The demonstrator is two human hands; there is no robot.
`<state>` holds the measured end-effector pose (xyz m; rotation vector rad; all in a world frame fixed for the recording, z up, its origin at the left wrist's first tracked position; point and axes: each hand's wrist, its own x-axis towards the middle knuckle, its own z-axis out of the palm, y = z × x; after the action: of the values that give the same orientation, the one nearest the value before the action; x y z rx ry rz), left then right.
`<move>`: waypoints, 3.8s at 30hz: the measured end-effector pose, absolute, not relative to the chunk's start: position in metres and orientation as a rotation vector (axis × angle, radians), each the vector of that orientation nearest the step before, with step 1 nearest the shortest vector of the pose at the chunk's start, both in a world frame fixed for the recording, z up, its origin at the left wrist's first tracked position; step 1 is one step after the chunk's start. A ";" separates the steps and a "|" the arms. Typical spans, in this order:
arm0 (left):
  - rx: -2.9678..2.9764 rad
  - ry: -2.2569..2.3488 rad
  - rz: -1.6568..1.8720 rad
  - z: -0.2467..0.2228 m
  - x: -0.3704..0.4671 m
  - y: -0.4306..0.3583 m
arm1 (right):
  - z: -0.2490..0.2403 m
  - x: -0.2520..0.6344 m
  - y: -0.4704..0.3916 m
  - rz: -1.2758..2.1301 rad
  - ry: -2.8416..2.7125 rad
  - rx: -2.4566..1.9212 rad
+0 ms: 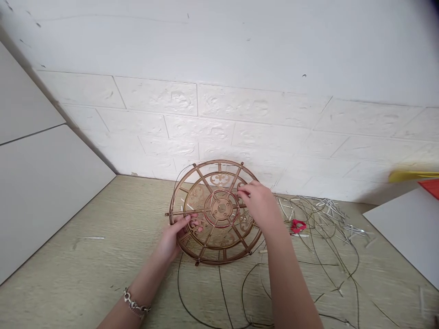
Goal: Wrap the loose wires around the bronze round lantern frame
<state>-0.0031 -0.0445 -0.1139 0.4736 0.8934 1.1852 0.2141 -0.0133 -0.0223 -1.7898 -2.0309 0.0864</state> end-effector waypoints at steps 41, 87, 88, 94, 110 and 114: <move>0.490 0.893 1.190 -0.114 -0.002 -0.044 | -0.033 0.239 -0.002 0.522 -1.415 -1.571; 0.483 0.887 1.175 -0.115 -0.001 -0.044 | -0.029 0.252 -0.010 0.885 -1.535 -1.372; 0.483 0.893 1.175 -0.115 -0.002 -0.043 | -0.030 0.250 -0.008 0.848 -1.518 -1.381; 0.476 0.904 1.183 -0.117 -0.002 -0.042 | -0.038 0.235 -0.001 0.561 -1.545 -1.480; 0.498 0.880 1.169 -0.117 0.000 -0.044 | -0.050 0.227 0.003 0.029 -1.690 -1.787; 0.508 0.889 1.178 -0.116 -0.001 -0.044 | -0.048 0.234 0.004 -0.010 -1.787 -1.725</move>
<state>-0.0007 -0.0441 -0.1162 0.5081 0.8888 1.1778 0.2339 0.0036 -0.0481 -1.7255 -1.7868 -0.0105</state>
